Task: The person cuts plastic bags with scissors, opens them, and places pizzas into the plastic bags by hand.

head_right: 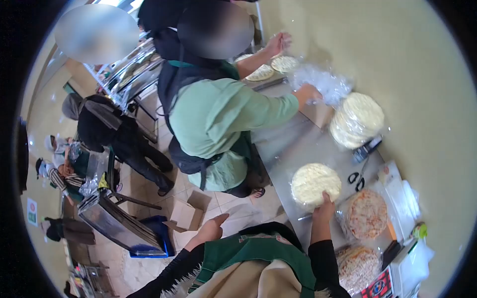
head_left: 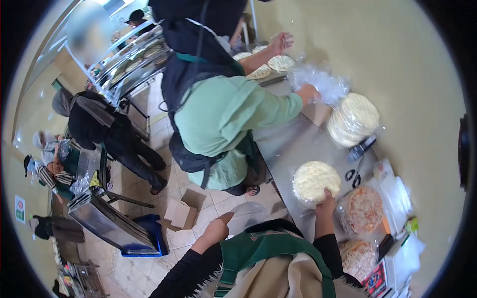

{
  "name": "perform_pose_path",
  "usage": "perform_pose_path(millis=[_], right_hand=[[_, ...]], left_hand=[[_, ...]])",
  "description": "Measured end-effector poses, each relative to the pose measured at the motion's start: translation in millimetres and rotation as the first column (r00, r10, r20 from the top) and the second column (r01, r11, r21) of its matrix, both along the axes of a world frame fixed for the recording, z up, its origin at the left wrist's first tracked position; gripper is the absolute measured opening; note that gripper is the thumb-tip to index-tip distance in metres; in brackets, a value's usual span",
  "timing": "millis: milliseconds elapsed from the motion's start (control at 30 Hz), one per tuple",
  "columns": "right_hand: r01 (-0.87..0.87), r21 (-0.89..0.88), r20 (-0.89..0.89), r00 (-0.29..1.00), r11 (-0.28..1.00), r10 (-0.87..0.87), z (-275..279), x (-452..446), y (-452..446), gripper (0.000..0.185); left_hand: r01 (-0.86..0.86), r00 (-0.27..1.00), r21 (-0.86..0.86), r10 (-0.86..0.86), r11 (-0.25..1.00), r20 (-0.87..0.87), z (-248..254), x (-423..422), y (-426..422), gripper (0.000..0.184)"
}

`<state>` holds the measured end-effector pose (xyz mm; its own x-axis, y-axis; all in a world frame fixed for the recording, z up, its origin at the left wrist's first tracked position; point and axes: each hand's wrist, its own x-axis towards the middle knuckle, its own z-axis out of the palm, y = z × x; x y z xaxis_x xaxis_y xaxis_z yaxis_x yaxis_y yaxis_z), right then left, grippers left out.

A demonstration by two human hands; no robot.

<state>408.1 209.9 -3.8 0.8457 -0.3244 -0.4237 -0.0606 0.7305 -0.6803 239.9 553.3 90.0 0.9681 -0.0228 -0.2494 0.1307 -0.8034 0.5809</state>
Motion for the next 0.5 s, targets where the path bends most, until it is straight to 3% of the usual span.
perform_pose_path(millis=[33, 133, 267, 367, 433, 500], right_hand=[[-0.016, 0.002, 0.016, 1.000, 1.000, 0.016, 0.6, 2.5, 1.1, 0.047], [-0.167, 0.263, 0.138, 0.981, 0.950, 0.134, -0.6, 8.7, -2.5, 0.060], [-0.126, 0.258, 0.044, 0.992, 0.958, 0.119, 4.8, 15.5, -7.7, 0.060], [-0.184, 0.227, 0.164, 0.975, 0.956, 0.148, 21.5, 12.7, -15.1, 0.061], [-0.325, 0.152, 0.428, 0.873, 0.933, 0.234, 38.4, 7.2, -21.6, 0.058], [-0.265, 0.190, 0.433, 0.887, 0.945, 0.162, 80.3, -11.2, -28.9, 0.056]], left_hand=[[0.012, 1.000, -0.002, -0.012, 1.000, 0.015, -1.0, -1.5, 3.4, 0.058], [-0.002, 1.000, 0.011, 0.002, 1.000, 0.023, -2.1, -7.0, 11.7, 0.058], [-0.055, 0.998, -0.133, 0.060, 0.990, 0.037, 3.4, -10.2, 20.8, 0.060], [-0.001, 0.994, -0.118, 0.014, 0.993, 0.109, 9.5, -9.7, 28.7, 0.061], [-0.021, 0.997, -0.203, 0.036, 0.979, 0.070, 21.3, -5.7, 31.5, 0.064], [0.023, 0.994, -0.220, 0.002, 0.975, 0.113, 25.4, -1.8, 36.0, 0.065]])
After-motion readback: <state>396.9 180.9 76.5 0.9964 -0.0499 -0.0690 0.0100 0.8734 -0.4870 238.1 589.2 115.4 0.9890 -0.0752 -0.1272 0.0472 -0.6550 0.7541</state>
